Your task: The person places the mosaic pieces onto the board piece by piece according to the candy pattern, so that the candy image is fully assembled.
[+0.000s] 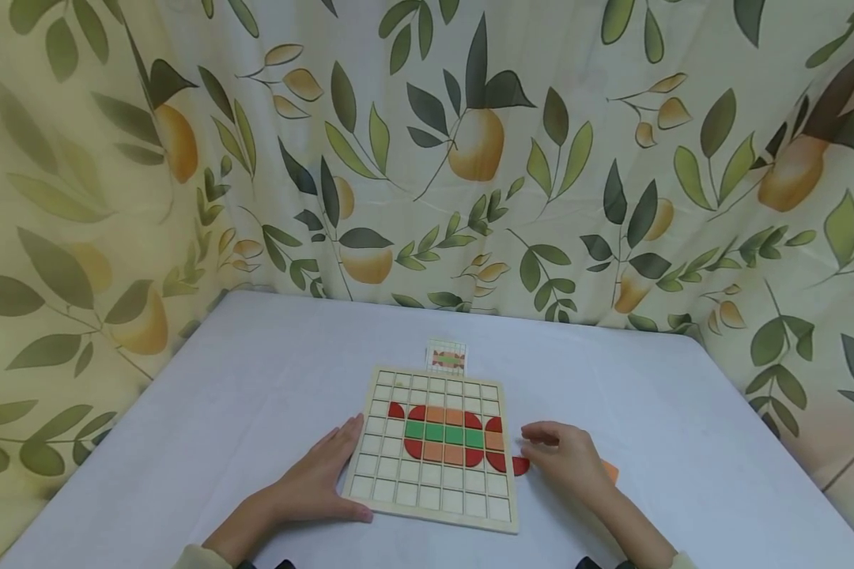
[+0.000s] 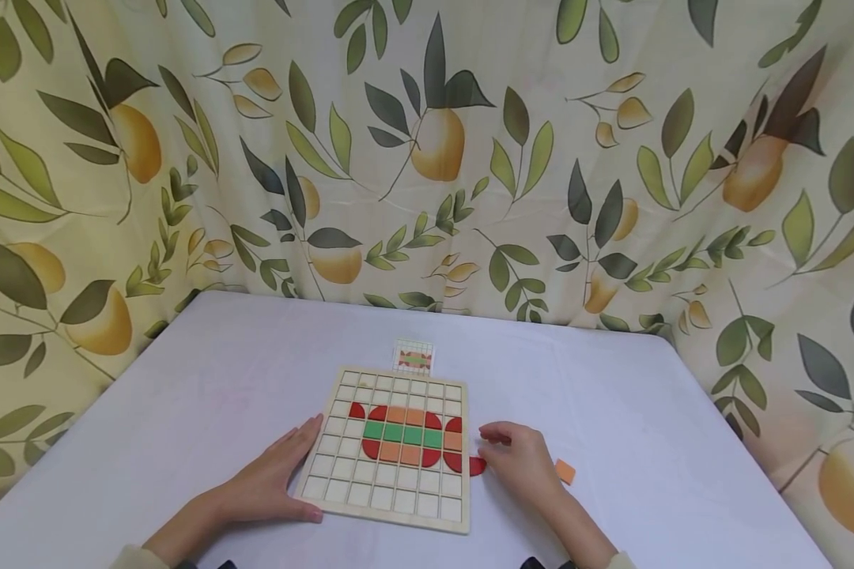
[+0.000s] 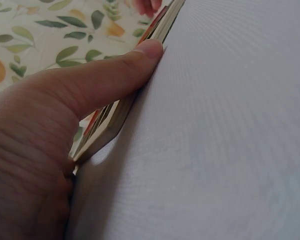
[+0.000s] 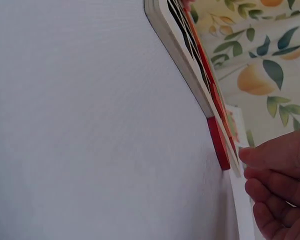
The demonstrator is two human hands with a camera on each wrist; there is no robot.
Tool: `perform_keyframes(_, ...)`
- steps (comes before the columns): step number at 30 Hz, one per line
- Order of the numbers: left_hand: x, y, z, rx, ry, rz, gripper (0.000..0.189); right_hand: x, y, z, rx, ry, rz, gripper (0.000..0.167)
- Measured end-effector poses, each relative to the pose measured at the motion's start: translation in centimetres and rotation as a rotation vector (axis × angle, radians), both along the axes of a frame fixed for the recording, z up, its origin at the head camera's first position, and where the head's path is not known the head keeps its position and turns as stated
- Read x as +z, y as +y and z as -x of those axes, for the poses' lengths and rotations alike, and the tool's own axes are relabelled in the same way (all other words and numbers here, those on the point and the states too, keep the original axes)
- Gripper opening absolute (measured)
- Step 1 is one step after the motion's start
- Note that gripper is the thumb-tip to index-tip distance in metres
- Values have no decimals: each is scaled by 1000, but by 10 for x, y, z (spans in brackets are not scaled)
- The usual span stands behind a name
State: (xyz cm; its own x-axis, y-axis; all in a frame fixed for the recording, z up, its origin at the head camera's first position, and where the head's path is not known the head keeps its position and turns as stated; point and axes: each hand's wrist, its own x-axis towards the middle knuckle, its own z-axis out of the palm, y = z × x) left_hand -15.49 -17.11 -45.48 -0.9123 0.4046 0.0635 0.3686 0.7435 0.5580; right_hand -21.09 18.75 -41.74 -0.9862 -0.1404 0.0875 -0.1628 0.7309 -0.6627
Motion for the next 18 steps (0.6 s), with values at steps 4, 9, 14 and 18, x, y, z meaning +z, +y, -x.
perform_keyframes(4,0,-1,0,-2,2,-8,126,2,12,-5,3,39,-12,25)
perform_keyframes(9,0,0,0,-2,6,-11,126,4,27,-10,-20,16,-19,27)
perform_keyframes(14,1,0,-1,0,6,-9,126,4,41,-13,-33,12,-30,28)
perform_keyframes(18,1,1,-1,-1,5,-11,126,5,51,-17,-43,32,-6,30)
